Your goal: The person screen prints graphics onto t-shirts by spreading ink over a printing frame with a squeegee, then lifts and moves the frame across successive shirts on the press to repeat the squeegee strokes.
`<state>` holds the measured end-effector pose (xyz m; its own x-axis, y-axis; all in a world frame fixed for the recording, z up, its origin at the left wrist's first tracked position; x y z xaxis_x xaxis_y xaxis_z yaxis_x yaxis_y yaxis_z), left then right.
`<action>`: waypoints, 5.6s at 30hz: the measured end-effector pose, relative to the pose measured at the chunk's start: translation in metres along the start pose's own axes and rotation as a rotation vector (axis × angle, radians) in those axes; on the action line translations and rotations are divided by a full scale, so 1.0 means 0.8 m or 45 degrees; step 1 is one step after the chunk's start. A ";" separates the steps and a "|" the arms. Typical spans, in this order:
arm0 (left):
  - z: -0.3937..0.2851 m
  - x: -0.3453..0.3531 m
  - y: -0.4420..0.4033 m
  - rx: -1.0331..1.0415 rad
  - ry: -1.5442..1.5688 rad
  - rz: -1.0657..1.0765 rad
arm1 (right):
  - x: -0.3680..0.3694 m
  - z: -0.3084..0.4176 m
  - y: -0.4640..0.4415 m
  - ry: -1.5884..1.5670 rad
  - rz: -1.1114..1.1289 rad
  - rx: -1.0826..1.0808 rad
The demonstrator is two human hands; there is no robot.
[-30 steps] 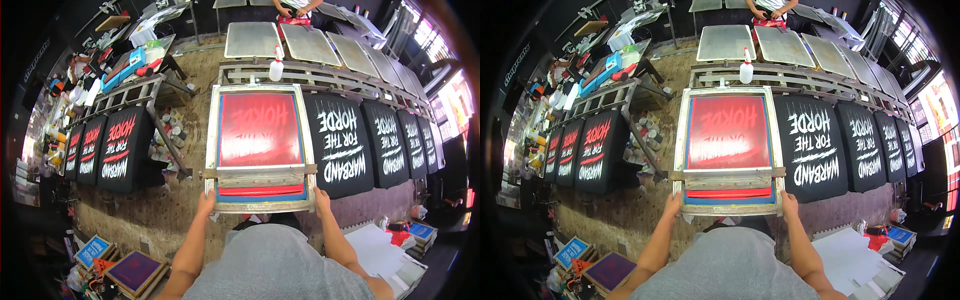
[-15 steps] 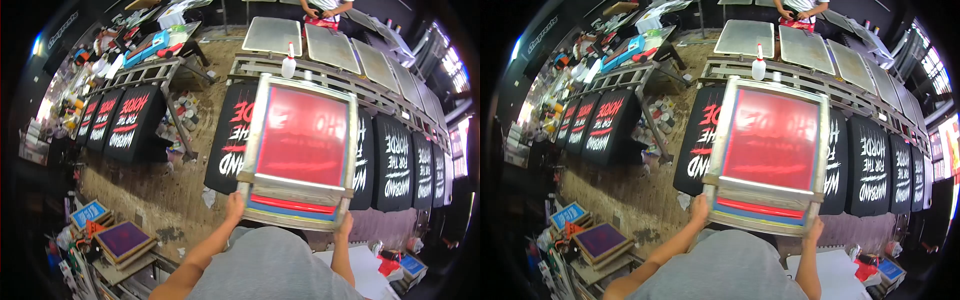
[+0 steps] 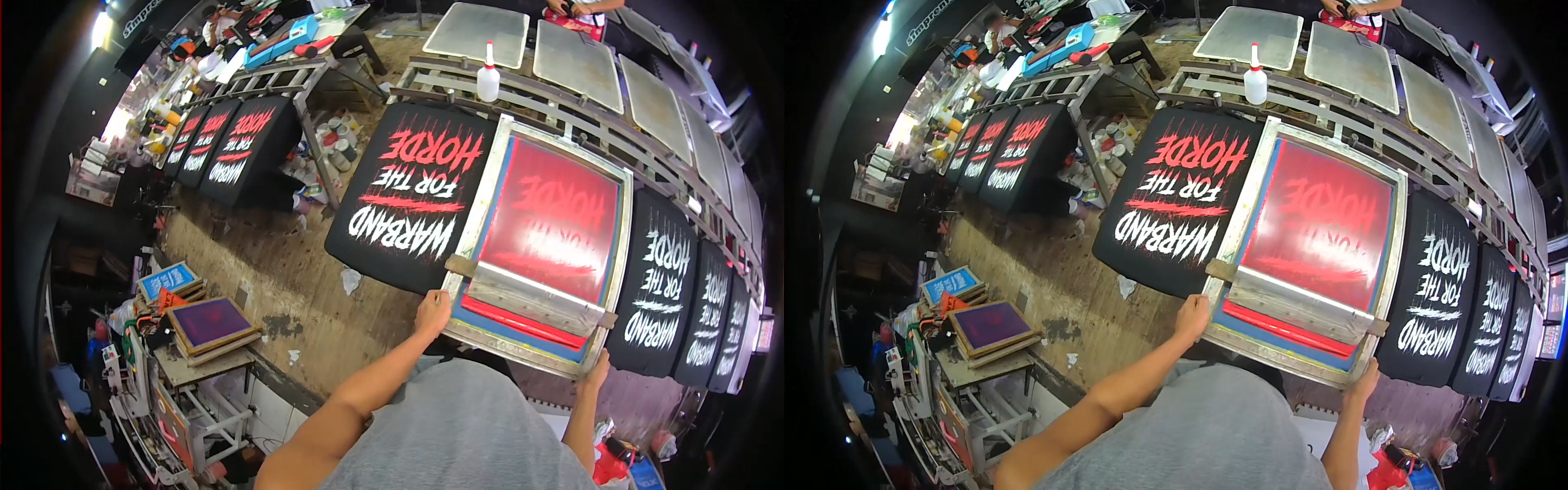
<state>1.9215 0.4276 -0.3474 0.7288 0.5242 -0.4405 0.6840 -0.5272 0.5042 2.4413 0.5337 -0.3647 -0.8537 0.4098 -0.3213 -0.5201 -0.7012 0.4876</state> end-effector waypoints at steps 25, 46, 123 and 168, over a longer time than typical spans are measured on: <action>-0.022 0.037 0.007 -0.012 0.113 0.195 | -0.027 0.009 -0.046 0.109 0.005 0.012; -0.058 0.055 0.020 0.554 -0.141 -0.170 | -0.025 0.025 -0.050 0.209 0.290 0.043; -0.034 0.057 -0.032 0.401 -0.221 0.191 | -0.015 0.048 -0.067 0.787 0.093 -0.121; -0.493 0.263 -0.236 1.104 -1.457 0.373 | 0.351 0.441 -0.207 2.011 0.455 -1.427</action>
<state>1.9332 0.9010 -0.2420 0.1863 -0.2575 -0.9482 0.0137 -0.9643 0.2646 2.2785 0.9712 -0.2492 0.2122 -0.1630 -0.9635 0.4293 -0.8702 0.2417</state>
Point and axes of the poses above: each hand's wrist, its own y-axis away from the middle knuckle, its own x-axis out of the palm, z = x × y, the point moved 6 cm from there along -y, towards the middle knuckle, and after that the axes turned 11 degrees about y, right-handed, at the moved point
